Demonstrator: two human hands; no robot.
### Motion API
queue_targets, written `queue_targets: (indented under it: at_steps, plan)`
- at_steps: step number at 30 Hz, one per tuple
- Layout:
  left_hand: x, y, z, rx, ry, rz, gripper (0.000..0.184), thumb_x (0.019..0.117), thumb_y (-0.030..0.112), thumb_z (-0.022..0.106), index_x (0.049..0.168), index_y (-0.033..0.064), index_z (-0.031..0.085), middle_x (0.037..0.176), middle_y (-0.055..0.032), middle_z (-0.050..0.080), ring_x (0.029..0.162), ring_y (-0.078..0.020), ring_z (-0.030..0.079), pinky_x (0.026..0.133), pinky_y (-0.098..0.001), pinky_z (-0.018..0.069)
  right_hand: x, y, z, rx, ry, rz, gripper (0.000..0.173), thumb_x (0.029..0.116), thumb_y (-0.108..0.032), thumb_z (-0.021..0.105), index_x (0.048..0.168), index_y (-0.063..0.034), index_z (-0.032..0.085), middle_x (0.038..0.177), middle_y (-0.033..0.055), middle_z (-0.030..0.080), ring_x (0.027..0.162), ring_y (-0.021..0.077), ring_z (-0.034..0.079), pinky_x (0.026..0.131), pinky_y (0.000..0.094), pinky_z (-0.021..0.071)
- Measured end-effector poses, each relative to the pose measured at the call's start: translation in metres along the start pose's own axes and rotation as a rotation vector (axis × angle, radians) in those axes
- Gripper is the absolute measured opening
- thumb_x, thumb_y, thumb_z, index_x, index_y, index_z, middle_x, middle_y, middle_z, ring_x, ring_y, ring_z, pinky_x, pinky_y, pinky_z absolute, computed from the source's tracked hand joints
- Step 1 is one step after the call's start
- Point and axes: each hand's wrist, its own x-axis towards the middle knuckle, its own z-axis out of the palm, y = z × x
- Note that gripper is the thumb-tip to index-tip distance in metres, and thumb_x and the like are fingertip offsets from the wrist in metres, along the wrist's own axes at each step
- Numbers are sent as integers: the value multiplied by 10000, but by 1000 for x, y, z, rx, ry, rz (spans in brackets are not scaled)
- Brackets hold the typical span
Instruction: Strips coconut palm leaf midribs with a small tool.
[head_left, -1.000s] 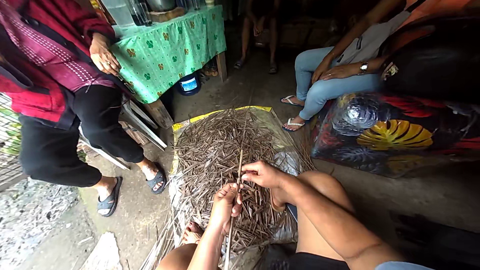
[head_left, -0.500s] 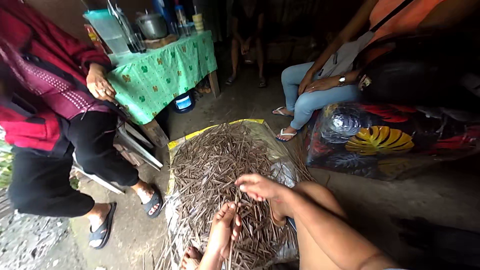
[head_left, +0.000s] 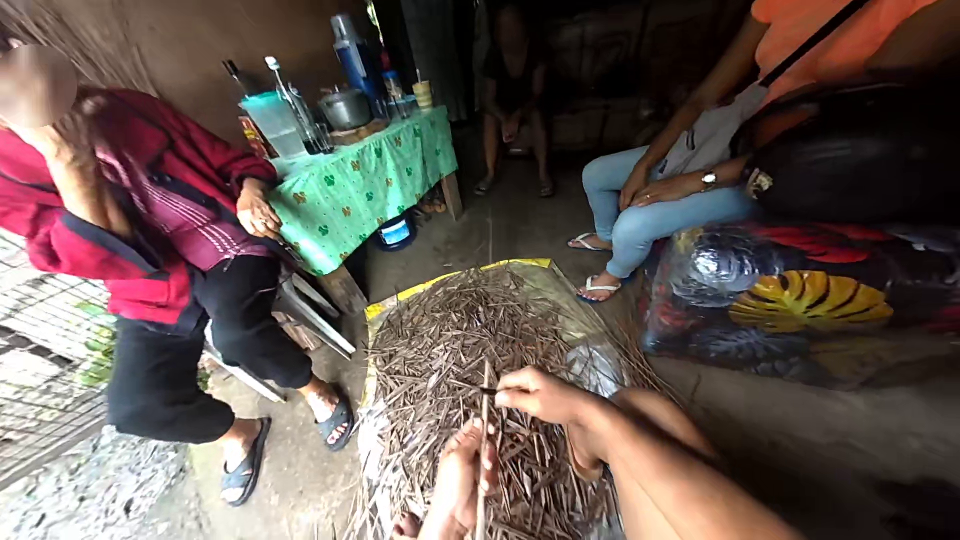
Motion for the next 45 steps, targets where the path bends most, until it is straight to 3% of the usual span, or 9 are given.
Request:
queue_targets:
  at_steps: [9,14,18,22,26,30,35,40,45]
  plan:
    - [-5,0,-2,-145,-76,-61,418,1126,201,199,958,96,566,536,69,474,351,17,417,341,-121,381,-4,7,18,-341,-22,-219,311,1042,-234,563,973,36,700,759,151,652,691,240,625,682,427,509]
    - [-10,-3,3,-72,-76,-100,384,1133,196,218,981,71,549,513,74,430,347,17,402,340,-125,370,9,17,-8,-416,218,36,358,1067,-231,478,1062,59,687,899,214,685,860,336,673,828,517,516]
    - [-14,-6,1,-47,-108,-90,375,1121,177,226,991,70,561,532,70,462,358,19,421,347,-121,381,19,17,-38,-236,543,301,392,1096,-249,468,1300,42,633,1101,230,702,1039,332,681,968,518,510]
    - [-12,-4,3,-53,-87,-88,387,1126,185,214,991,58,553,539,52,473,359,5,429,347,-132,395,4,7,-20,138,362,313,379,1098,-243,443,1352,-3,590,740,14,514,553,82,451,542,265,426]
    - [-8,-5,5,-25,-97,-72,379,1119,178,215,997,53,551,556,29,510,382,-8,464,370,-139,417,-6,-1,12,342,100,287,325,1089,-232,459,1287,-16,600,635,-54,410,476,39,383,467,206,355]
    - [-10,-11,2,1,-111,-61,400,1118,181,177,1045,43,545,576,-5,587,430,-62,576,421,-189,508,6,7,17,409,215,230,274,1088,-204,468,1162,7,628,607,-66,394,458,18,374,450,180,338]
    - [-16,-22,-3,79,-152,-41,401,1105,181,200,1053,68,581,573,12,608,446,-49,588,438,-185,510,11,23,-5,82,341,171,304,1081,-246,485,1084,5,656,798,43,544,664,105,476,664,306,435]
    - [-26,-23,-6,113,-71,36,326,1102,143,270,1029,65,578,541,21,576,414,-38,556,406,-177,483,-1,9,6,-52,148,120,343,1096,-224,432,1186,22,653,961,144,650,848,198,598,816,402,486]
    - [-34,-27,0,123,-93,60,310,1102,134,264,1065,66,563,564,30,577,410,-24,540,399,-163,475,1,8,-1,-149,244,138,398,1099,-272,417,1253,-2,665,1069,166,704,984,243,665,901,465,503]
